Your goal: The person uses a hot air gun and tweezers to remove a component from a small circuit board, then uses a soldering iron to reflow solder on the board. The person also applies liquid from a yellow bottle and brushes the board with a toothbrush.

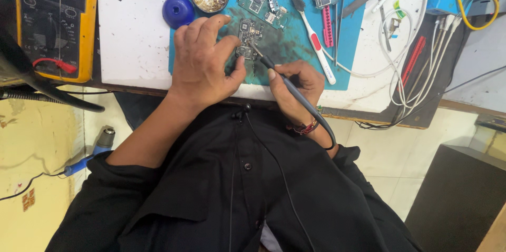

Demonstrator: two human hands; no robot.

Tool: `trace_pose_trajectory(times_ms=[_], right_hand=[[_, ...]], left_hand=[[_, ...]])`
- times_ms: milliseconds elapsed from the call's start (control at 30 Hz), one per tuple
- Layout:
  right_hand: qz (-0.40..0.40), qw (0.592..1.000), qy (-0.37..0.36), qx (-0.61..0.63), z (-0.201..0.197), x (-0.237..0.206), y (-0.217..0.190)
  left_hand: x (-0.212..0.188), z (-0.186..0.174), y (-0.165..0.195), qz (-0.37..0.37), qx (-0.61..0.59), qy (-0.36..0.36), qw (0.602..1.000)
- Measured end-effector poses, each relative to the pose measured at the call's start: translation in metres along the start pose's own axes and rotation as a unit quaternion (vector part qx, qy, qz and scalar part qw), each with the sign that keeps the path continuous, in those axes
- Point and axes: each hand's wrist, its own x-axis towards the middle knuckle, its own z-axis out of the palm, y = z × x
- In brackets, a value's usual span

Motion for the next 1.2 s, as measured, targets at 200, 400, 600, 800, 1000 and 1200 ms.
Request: trace_pose_trajectory(times_ms=[200, 400, 600, 800, 1000, 1200], right_hand=[[-0.001, 1.000, 0.000, -0.009, -0.0005, 0.0008, -0.0020], [0.004, 1.000, 0.007, -0.013, 0.0009, 0.0020, -0.0042], [-0.008, 1.000, 0.000, -0.009, 0.0004, 0.0037, -0.0046], [-0.025, 0.999, -0.002, -0.021, 0.0000, 0.0053, -0.0058], [-0.009, 1.000, -0.004, -0.001, 0.0003, 0.0049, -0.0053], [-0.027, 1.000, -0.003, -0.005, -0.0005, 0.0037, -0.0023]], left_hand=[[0.0004, 0.0000, 0.0000, -0.001, 0.004, -0.002, 1.000], [0.0018, -0.0008, 0.0008, -0.003, 0.004, -0.005, 1.000], [0.0030, -0.0017, 0.0017, -0.004, -0.001, -0.001, 1.000], [0.0039, -0.0021, 0.0020, 0.000, -0.001, 0.003, 1.000], [0.0045, -0.0022, 0.0030, -0.002, -0.003, 0.003, 1.000], [0.0033, -0.0016, 0.0021, -0.001, -0.001, 0.004, 1.000]])
